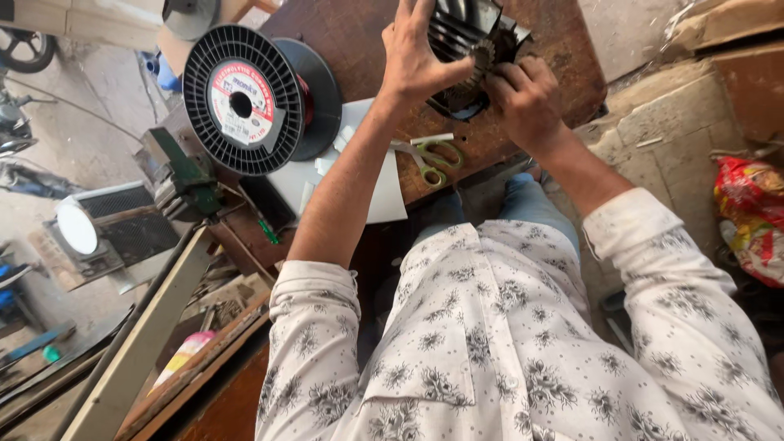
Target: The person cuts strips of white insulating material using scissors and inserts them into the slots of a black metal electrical component. The person repeats this process multiple times, handling the component and the material strips.
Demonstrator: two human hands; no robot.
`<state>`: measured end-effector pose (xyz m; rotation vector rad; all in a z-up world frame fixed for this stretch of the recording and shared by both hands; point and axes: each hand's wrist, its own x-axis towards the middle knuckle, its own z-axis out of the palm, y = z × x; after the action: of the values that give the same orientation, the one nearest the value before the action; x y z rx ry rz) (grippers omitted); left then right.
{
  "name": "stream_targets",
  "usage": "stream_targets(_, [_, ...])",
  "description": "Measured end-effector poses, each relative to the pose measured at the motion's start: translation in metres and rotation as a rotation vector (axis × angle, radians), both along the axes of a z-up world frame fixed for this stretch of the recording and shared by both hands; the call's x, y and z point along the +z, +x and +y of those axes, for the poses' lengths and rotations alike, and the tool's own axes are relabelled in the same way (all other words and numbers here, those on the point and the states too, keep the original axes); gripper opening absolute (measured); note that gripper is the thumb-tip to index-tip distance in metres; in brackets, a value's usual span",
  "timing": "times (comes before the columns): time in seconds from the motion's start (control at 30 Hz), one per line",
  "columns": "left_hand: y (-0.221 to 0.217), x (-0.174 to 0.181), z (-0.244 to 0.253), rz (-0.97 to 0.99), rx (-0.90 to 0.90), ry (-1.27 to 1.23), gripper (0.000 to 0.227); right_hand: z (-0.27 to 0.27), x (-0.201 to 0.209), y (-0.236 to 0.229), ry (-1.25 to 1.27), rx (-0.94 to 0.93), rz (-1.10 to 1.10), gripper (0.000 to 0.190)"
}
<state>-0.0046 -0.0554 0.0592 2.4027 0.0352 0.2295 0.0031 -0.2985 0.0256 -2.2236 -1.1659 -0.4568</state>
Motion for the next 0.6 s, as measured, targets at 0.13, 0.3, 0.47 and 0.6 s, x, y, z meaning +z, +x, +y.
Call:
stream_targets(0.13, [0.005, 0.001, 0.006, -0.094, -0.020, -0.009, 0.107, 0.001, 0.014, 0.003, -0.014, 0.006, 0.017, 0.023])
stream_targets(0.3, [0.002, -0.014, 0.004, 0.054, 0.015, -0.024, 0.099, 0.006, 0.011, 0.000, -0.063, 0.045, 0.074, 0.013])
stream_targets(0.47, [0.010, -0.022, 0.011, -0.081, 0.012, -0.012, 0.108, 0.000, 0.016, -0.005, 0.013, -0.026, 0.061, 0.020])
stream_targets(0.6, [0.000, -0.029, 0.006, 0.001, 0.014, 0.004, 0.095, -0.002, 0.011, -0.013, 0.028, -0.001, 0.147, 0.021])
